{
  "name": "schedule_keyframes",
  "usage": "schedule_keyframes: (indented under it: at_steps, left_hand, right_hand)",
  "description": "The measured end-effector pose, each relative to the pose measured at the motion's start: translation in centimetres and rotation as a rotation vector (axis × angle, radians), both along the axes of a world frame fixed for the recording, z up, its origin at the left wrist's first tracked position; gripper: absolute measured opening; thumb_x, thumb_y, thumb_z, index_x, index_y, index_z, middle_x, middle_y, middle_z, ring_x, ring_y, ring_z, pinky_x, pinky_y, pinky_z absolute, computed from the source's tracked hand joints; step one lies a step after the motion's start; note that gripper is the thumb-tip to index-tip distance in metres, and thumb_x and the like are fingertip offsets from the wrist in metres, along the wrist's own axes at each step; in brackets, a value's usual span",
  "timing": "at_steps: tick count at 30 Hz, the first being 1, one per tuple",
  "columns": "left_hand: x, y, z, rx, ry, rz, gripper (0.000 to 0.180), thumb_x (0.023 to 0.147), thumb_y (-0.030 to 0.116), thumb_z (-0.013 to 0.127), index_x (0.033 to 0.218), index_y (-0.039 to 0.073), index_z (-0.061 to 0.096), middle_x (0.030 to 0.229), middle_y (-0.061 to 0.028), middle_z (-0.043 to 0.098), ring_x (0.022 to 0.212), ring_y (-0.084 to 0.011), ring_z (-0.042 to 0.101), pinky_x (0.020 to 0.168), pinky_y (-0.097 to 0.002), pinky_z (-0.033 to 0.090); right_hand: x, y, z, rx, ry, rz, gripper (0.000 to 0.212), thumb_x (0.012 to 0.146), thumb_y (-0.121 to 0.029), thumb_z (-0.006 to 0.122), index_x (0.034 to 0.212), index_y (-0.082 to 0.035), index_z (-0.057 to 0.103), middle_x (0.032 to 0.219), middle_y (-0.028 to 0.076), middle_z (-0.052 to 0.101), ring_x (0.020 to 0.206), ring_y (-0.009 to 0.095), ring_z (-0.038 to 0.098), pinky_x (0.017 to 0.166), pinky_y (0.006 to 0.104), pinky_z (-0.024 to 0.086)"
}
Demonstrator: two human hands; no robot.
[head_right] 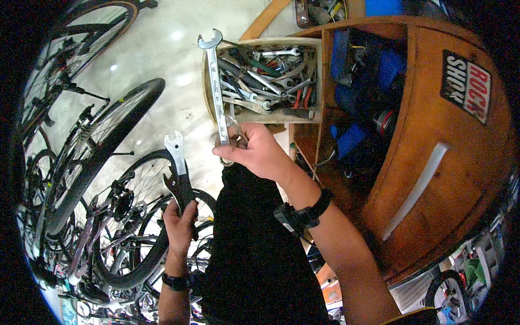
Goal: The person uses two wrenches to loosen or tighten a nut on a bicycle wheel hub, then stands up and searches through a drawer of wrenches and tools to find a specific one.
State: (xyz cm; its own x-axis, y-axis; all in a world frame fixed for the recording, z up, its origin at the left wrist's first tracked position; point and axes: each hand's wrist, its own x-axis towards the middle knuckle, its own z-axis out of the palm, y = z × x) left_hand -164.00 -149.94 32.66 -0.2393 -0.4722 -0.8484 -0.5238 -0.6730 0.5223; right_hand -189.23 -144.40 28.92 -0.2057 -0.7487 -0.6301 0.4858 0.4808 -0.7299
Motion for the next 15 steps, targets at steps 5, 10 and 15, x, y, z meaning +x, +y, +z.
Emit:
schedule_keyframes:
  at_steps: [5, 10, 15]
  left_hand:
    - [2.0, -0.8, 3.9, 0.040, 0.011, -0.028, 0.010, 0.090, 0.010, 0.063, 0.093, 0.001, 0.060, 0.071, 0.0026, 0.057, 0.058, -0.0045, 0.047, 0.052, -0.0210, 0.037]
    - [3.5, -1.5, 10.3, -0.001, 0.006, -0.081, 0.015, 0.087, 0.012, 0.067, 0.094, -0.001, 0.062, 0.076, 0.0001, 0.062, 0.063, -0.0044, 0.052, 0.054, -0.0208, 0.042]
    - [7.2, -1.7, 17.3, -0.210, -0.022, -0.166, 0.019, 0.086, 0.016, 0.069, 0.091, -0.001, 0.063, 0.069, -0.0033, 0.061, 0.058, -0.0062, 0.050, 0.052, -0.0243, 0.041]
  right_hand:
    - [1.2, -1.4, 3.8, 0.014, 0.030, 0.094, 0.014, 0.084, -0.011, 0.070, 0.095, -0.001, 0.068, 0.076, -0.004, 0.061, 0.068, 0.004, 0.051, 0.062, 0.0206, 0.043]
    - [0.5, -2.7, 8.5, -0.015, 0.113, 0.240, 0.018, 0.086, -0.014, 0.068, 0.098, -0.001, 0.068, 0.081, 0.002, 0.067, 0.071, 0.008, 0.058, 0.064, 0.0239, 0.046]
    - [1.1, -7.2, 15.5, -0.078, 0.203, 0.360, 0.021, 0.087, -0.015, 0.066, 0.101, 0.001, 0.066, 0.086, 0.008, 0.069, 0.076, 0.013, 0.062, 0.072, 0.0287, 0.050]
